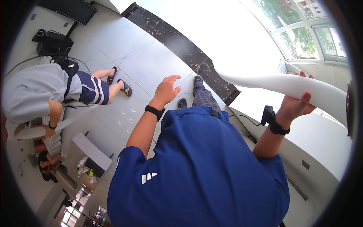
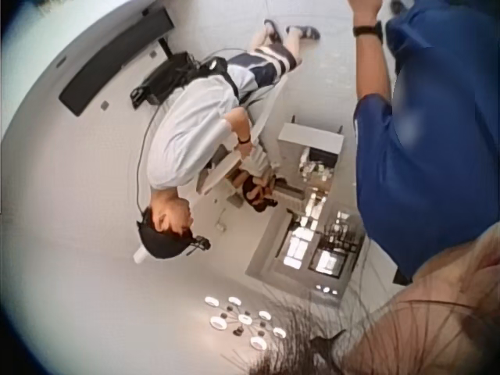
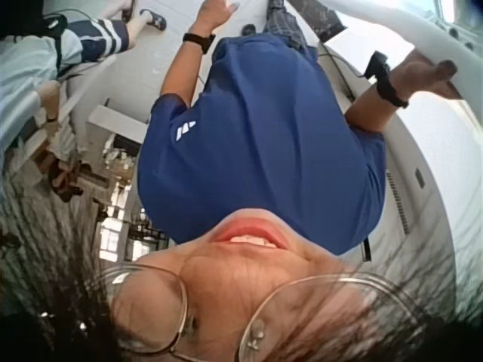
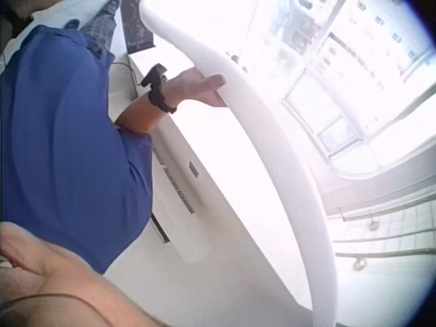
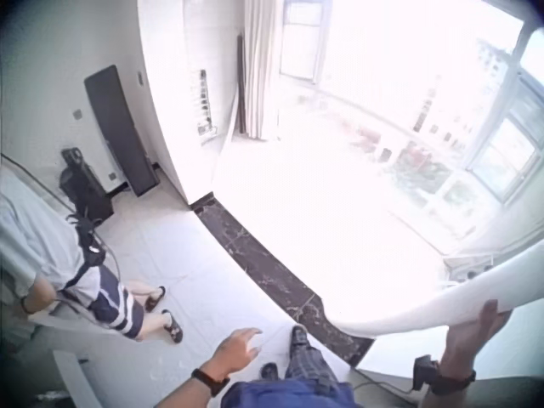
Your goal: The recorder is moving and arranging long white flexible tubes on a balcony or in a living room area.
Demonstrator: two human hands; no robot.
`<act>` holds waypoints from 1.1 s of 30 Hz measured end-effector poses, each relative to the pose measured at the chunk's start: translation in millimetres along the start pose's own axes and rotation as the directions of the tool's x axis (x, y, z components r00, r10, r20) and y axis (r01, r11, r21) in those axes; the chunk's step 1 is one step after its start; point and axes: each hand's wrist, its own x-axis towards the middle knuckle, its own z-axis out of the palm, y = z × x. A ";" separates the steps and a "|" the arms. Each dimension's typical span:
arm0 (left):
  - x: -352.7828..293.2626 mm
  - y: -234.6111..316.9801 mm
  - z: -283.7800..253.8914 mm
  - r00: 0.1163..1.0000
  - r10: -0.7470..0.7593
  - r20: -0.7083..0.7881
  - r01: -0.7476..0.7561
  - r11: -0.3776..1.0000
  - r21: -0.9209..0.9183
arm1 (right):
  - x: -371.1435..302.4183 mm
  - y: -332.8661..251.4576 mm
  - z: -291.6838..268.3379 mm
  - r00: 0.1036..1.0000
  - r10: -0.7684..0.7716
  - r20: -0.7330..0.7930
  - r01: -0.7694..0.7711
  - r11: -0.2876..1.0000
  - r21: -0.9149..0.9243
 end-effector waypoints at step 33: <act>824.6 -122.2 -496.5 0.944 0.270 0.190 -0.257 0.962 -0.093 | 551.8 482.3 708.7 0.772 -0.055 0.634 -0.520 0.520 0.678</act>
